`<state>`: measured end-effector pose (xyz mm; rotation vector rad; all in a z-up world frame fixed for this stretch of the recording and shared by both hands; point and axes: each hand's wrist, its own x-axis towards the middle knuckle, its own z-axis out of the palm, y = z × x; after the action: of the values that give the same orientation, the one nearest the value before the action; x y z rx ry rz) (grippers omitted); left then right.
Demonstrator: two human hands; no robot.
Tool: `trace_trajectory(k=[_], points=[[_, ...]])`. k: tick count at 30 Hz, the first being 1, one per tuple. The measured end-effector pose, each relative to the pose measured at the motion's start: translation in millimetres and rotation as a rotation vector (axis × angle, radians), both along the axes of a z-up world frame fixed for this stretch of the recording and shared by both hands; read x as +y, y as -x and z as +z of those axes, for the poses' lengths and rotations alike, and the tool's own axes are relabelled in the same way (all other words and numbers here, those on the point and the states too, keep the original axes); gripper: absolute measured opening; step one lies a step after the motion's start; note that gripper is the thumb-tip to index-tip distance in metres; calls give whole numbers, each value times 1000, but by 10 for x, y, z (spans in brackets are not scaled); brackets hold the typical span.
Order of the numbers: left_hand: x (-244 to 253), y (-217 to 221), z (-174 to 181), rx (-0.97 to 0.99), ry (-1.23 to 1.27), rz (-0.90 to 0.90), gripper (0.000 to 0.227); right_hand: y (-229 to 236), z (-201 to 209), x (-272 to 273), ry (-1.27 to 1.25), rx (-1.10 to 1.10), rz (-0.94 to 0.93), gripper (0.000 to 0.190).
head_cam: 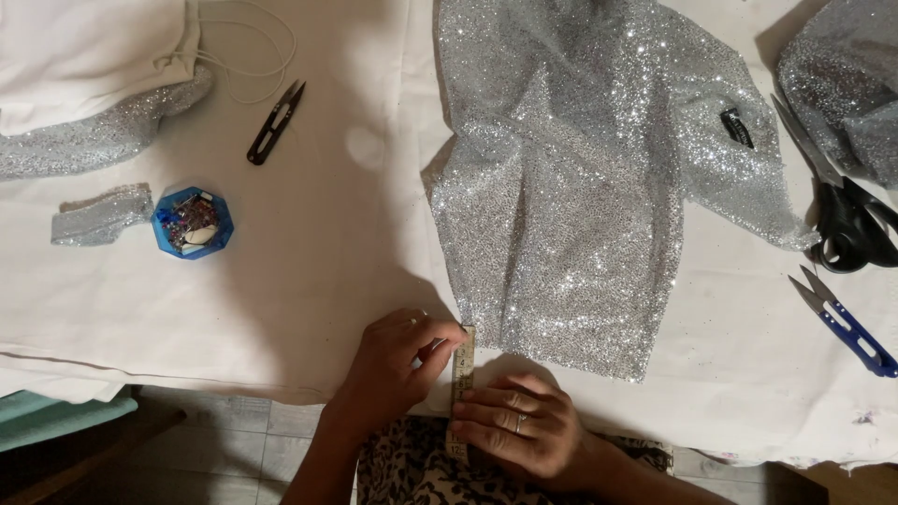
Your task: Measuring the edge of a silver sparkly fabric with a tape measure and pinning the fold in place to prepare for sewing.
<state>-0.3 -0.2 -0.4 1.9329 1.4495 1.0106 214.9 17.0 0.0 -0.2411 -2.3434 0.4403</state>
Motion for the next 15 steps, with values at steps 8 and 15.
trace_trajectory(k=[8,15], points=[[-2,-1,0,8,-11,0,5,2,-7,0,10,7,11,22],[-3,-8,26,-2,7,13,7,6,-21,-7,-5,16,-7,20]])
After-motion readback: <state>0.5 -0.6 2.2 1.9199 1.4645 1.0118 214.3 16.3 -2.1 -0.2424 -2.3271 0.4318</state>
